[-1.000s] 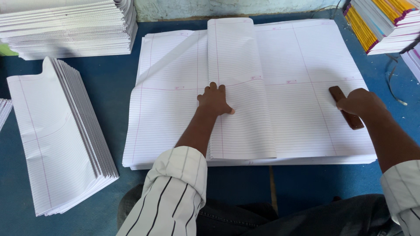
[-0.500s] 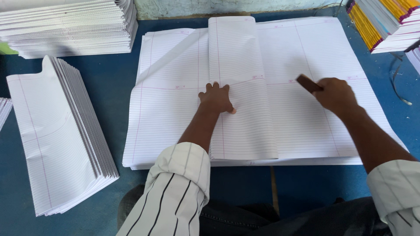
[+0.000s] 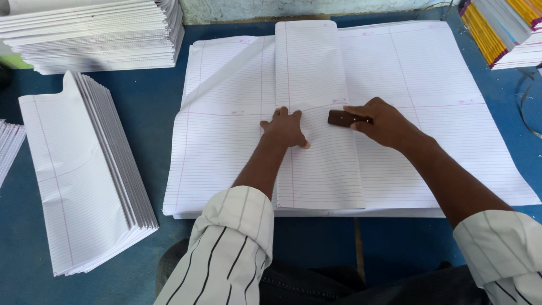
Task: The person folds large sheets of lined paper in half using a wooden block to press the crease. They then stack the folded sheets on a pile to the left and repeat the process with additional sheets.
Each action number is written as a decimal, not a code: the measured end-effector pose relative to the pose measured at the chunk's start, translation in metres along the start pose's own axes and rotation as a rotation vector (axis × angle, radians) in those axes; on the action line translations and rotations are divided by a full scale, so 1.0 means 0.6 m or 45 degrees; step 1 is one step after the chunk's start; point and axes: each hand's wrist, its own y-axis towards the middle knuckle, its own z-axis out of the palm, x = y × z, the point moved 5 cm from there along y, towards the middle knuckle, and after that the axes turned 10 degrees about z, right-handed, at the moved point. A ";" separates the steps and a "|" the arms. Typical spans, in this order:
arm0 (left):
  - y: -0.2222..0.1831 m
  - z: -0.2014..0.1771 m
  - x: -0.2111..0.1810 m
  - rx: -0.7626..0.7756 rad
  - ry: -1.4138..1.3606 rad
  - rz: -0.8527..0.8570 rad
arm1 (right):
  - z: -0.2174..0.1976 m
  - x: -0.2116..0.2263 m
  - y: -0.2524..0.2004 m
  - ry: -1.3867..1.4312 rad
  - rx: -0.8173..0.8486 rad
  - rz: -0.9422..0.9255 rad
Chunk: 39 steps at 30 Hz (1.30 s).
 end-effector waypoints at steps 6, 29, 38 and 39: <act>-0.001 0.002 0.012 -0.024 0.001 0.037 | 0.024 -0.017 -0.003 -0.162 0.105 0.093; 0.015 -0.041 -0.043 0.093 0.215 -0.087 | 0.044 -0.039 0.056 -0.227 -0.062 0.023; 0.014 -0.054 -0.063 0.173 0.342 -0.077 | 0.041 -0.044 0.120 -0.125 -0.100 0.053; 0.015 -0.055 -0.064 0.175 0.342 -0.085 | 0.040 -0.044 0.129 -0.121 -0.099 0.057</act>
